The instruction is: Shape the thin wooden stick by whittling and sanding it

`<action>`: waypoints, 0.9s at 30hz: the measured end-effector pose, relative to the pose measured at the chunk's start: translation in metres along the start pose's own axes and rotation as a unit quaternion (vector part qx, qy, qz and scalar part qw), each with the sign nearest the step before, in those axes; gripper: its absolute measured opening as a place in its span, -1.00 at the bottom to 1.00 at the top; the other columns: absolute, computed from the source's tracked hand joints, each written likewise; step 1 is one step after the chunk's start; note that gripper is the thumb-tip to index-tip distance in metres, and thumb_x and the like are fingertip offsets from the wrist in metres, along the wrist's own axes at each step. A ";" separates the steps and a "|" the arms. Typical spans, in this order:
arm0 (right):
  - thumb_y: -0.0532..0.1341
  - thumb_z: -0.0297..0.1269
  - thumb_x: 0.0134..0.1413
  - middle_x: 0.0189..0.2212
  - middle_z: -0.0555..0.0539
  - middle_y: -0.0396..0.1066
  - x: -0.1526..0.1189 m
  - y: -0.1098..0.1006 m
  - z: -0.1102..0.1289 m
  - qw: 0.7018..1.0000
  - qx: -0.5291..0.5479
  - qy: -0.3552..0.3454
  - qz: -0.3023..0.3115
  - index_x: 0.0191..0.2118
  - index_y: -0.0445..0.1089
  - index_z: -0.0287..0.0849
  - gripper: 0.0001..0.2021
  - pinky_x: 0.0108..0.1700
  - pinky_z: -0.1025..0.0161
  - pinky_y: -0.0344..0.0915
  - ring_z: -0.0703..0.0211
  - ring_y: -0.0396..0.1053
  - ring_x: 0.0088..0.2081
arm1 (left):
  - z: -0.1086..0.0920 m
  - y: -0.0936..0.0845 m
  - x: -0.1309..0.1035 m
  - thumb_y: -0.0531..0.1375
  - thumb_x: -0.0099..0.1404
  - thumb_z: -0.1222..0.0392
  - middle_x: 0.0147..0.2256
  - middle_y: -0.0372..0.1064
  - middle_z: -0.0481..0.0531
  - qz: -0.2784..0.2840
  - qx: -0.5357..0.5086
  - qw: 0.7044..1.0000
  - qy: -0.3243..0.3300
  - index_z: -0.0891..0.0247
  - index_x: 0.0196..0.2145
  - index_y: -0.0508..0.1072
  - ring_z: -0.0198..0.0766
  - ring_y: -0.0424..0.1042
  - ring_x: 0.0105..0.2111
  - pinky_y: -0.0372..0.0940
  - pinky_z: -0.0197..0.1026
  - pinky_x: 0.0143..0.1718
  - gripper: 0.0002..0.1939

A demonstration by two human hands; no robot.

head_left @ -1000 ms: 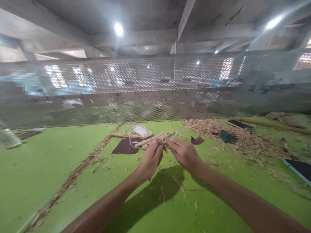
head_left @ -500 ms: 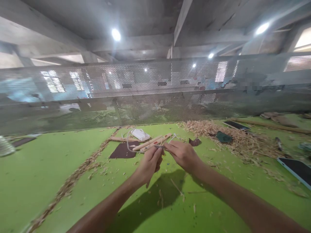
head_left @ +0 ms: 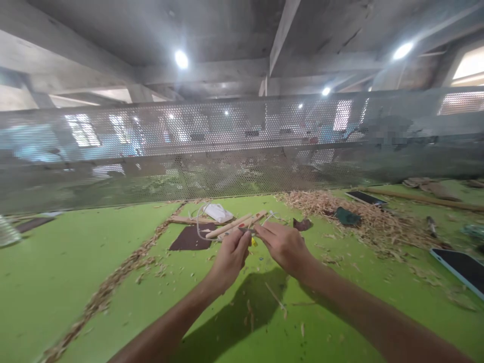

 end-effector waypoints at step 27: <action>0.01 -0.49 0.50 -0.36 -0.13 0.55 0.005 -0.014 0.003 0.999 -0.023 -0.014 -0.046 0.01 0.53 -0.38 -0.68 -0.44 0.29 0.25 0.19 0.45 -0.40 | -0.005 -0.008 0.004 0.19 0.33 -0.41 -0.60 -0.07 -0.26 0.010 0.047 0.997 0.067 0.18 -0.43 0.24 -0.46 -0.12 -0.66 -0.17 -0.36 -0.68 -0.42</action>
Point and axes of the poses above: each hand's wrist, its own x-axis towards the middle knuckle, its own y-axis out of the palm, z = x × y, the point moved 10 cm from there along x, towards the middle knuckle
